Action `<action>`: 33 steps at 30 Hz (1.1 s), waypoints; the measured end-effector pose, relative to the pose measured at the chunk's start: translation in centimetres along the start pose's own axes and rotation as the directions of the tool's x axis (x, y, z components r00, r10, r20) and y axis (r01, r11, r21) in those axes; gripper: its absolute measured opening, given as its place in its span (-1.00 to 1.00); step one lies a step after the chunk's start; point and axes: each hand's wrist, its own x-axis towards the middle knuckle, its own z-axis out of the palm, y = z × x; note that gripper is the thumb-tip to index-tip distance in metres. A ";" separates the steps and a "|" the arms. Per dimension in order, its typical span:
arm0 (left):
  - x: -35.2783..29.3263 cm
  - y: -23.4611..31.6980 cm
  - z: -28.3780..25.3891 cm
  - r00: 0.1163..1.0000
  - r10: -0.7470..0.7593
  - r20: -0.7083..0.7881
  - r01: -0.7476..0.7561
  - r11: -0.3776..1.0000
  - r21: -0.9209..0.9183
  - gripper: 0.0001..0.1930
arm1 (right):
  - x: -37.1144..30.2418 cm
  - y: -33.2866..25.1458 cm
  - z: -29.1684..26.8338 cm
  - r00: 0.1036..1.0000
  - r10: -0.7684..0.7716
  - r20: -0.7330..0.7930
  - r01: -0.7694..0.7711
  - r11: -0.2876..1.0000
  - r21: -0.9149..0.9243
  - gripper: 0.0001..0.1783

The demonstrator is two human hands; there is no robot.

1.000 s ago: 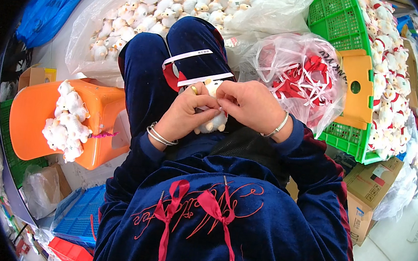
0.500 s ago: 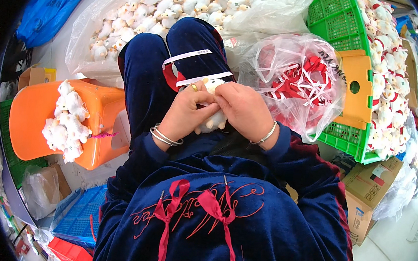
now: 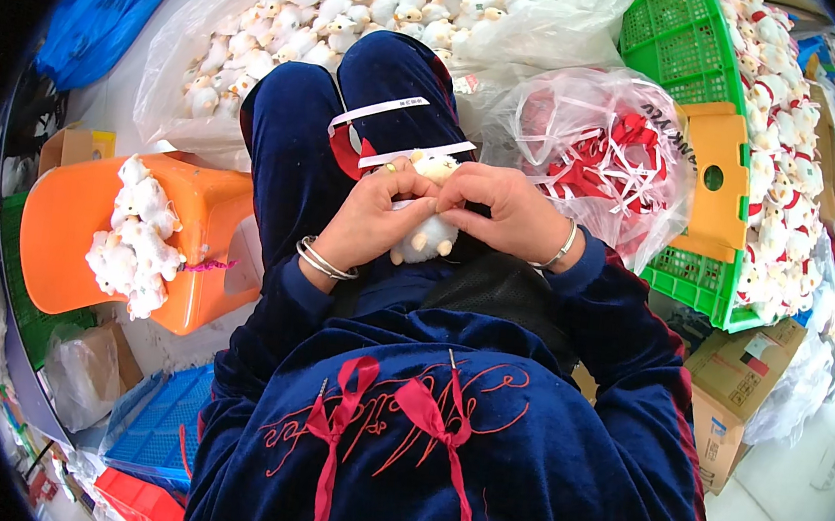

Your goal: The person ties white ribbons around the necks of small white stuffed toys. They pick up each toy, wrap the ribbon, and tie a knot or bow before placing the finished toy aside.

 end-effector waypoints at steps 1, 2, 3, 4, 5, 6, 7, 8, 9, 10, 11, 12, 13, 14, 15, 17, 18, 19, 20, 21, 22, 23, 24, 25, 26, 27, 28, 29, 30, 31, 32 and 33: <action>-0.1 0.2 -0.1 1.000 -0.022 0.002 0.022 1.000 -0.006 -0.80 | 0.1 -0.1 0.0 1.000 -0.005 -0.005 0.004 1.000 -0.004 -0.90; -0.1 0.8 -0.2 0.999 -0.042 0.007 0.042 0.999 -0.013 -0.79 | 0.0 -0.2 -0.1 1.000 -0.007 -0.011 0.007 1.000 -0.009 -0.90; -0.1 1.1 -0.2 0.998 -0.063 0.011 0.063 0.998 -0.020 -0.79 | 0.0 -0.3 -0.1 1.000 -0.010 -0.016 0.010 1.000 -0.015 -0.89; -0.1 1.1 -0.2 0.998 -0.061 0.006 0.061 0.998 -0.024 -0.78 | 0.0 -0.3 0.0 1.000 -0.004 -0.029 0.003 1.000 -0.024 -0.89; -0.1 1.0 -0.1 0.998 -0.059 0.000 0.059 0.998 -0.026 -0.78 | -0.1 -0.1 0.2 0.999 0.002 -0.043 -0.004 0.999 -0.033 -0.88; -0.1 0.9 -0.1 0.998 -0.057 -0.005 0.057 0.998 -0.029 -0.77 | -0.1 -0.1 0.4 0.998 0.008 -0.056 -0.010 0.999 -0.042 -0.88; -0.2 0.8 -0.1 0.998 -0.061 -0.006 0.060 0.998 -0.035 -0.77 | 0.0 -0.3 0.5 0.997 0.052 -0.062 -0.056 0.996 -0.068 -0.88; -0.2 0.7 0.0 0.998 -0.064 -0.007 0.064 0.997 -0.041 -0.77 | 0.0 -0.5 0.7 0.993 0.096 -0.068 -0.103 0.990 -0.093 -0.88; -0.1 0.6 0.0 0.998 -0.068 -0.007 0.068 0.997 -0.048 -0.77 | 0.1 -0.8 0.9 0.987 0.140 -0.075 -0.148 0.982 -0.118 -0.88; -0.1 0.5 0.0 0.999 -0.045 -0.015 0.045 0.999 -0.022 -0.78 | 0.1 -1.1 1.1 0.982 0.163 -0.093 -0.173 0.978 -0.119 -0.88; -0.1 0.3 -0.1 1.000 -0.021 -0.024 0.021 1.000 0.003 -0.78 | 0.3 -1.5 1.3 0.977 0.184 -0.111 -0.197 0.973 -0.120 -0.87; -0.1 0.2 -0.1 0.999 0.004 -0.032 -0.003 1.000 0.029 -0.79 | 0.4 -1.6 1.4 0.970 0.204 -0.128 -0.220 0.968 -0.120 -0.87; -0.2 0.1 -0.1 0.999 -0.001 -0.043 0.002 1.000 0.023 -0.79 | 0.4 -1.5 1.6 0.977 0.146 -0.156 -0.173 0.969 -0.174 -0.86; -0.2 -0.1 -0.1 0.999 -0.008 -0.052 0.009 1.000 0.011 -0.79 | 0.4 -1.2 1.8 0.980 0.090 -0.179 -0.131 0.964 -0.230 -0.86; -0.2 -0.2 -0.1 0.998 -0.015 -0.062 0.015 1.000 0.000 -0.80 | 0.3 -0.9 2.0 0.980 0.033 -0.198 -0.090 0.954 -0.286 -0.85; -0.3 -0.5 -0.2 0.998 -0.013 -0.066 0.013 1.000 0.000 -0.80 | 0.0 -0.4 2.3 0.976 -0.042 -0.215 -0.046 0.921 -0.388 -0.84; -0.3 -0.6 -0.3 0.998 -0.012 -0.069 0.012 1.000 0.002 -0.80 | -0.1 -0.3 2.4 0.972 -0.082 -0.220 -0.023 0.900 -0.436 -0.84; -0.4 -0.6 -0.3 0.997 -0.027 -0.066 0.027 1.000 0.000 -0.80 | -0.1 -0.3 2.3 0.976 -0.080 -0.205 -0.019 0.897 -0.441 -0.85; -0.4 -0.4 -0.3 0.997 -0.042 -0.062 0.042 0.999 -0.002 -0.80 | -0.1 -0.5 2.2 0.979 -0.077 -0.190 -0.016 0.895 -0.446 -0.86; -0.5 -0.3 -0.3 0.997 -0.057 -0.057 0.057 0.998 -0.005 -0.81 | 0.0 -0.7 2.0 0.982 -0.074 -0.175 -0.013 0.893 -0.450 -0.86; -0.5 -0.3 -0.3 0.997 -0.053 -0.057 0.053 0.999 -0.006 -0.81 | 0.0 -0.8 1.8 0.987 -0.054 -0.154 -0.016 0.907 -0.421 -0.86; -0.6 -0.2 -0.3 0.997 -0.049 -0.058 0.049 0.999 -0.007 -0.81 | 0.2 -0.9 1.5 0.991 -0.035 -0.132 -0.020 0.920 -0.392 -0.86; -0.6 -0.2 -0.3 0.997 -0.045 -0.058 0.045 0.999 -0.008 -0.82 | 0.3 -0.9 1.2 0.994 -0.016 -0.110 -0.025 0.932 -0.362 -0.86; -0.6 -0.2 -0.2 0.997 -0.028 -0.065 0.028 1.000 0.001 -0.81 | 0.4 -1.0 1.0 0.997 -0.003 -0.083 -0.027 0.932 -0.361 -0.87; -0.5 -0.4 -0.2 0.997 -0.011 -0.072 0.012 1.000 0.010 -0.80 | 0.5 -1.1 0.7 0.998 0.010 -0.056 -0.029 0.932 -0.360 -0.87; -0.5 -0.5 -0.2 0.997 0.007 -0.079 -0.005 1.000 0.019 -0.78 | 0.6 -1.2 0.5 0.999 0.023 -0.028 -0.032 0.932 -0.360 -0.87; -0.5 -0.6 -0.2 0.997 0.014 -0.080 -0.013 1.000 0.023 -0.79 | 0.7 -1.1 0.4 1.000 0.015 -0.027 -0.024 0.928 -0.371 -0.88; -0.5 -0.7 -0.2 0.997 0.021 -0.079 -0.019 0.999 0.028 -0.79 | 0.8 -1.1 0.5 1.000 0.008 -0.027 -0.017 0.925 -0.381 -0.88; -0.4 -0.8 -0.2 0.996 0.027 -0.079 -0.025 0.999 0.033 -0.79 | 0.9 -1.1 0.5 1.000 0.000 -0.026 -0.010 0.921 -0.391 -0.88; -0.5 -0.7 -0.2 0.997 0.018 -0.076 -0.015 0.999 0.034 -0.80 | 0.9 -1.1 0.7 0.998 0.019 -0.054 -0.037 0.929 -0.368 -0.89; -0.5 -0.5 -0.2 0.997 0.008 -0.074 -0.006 0.999 0.036 -0.82 | 0.9 -1.3 1.0 0.996 0.038 -0.081 -0.064 0.936 -0.345 -0.89; -0.5 -0.3 -0.2 0.997 -0.001 -0.071 0.004 0.999 0.038 -0.83 | 0.8 -1.4 1.2 0.992 0.058 -0.108 -0.090 0.943 -0.321 -0.90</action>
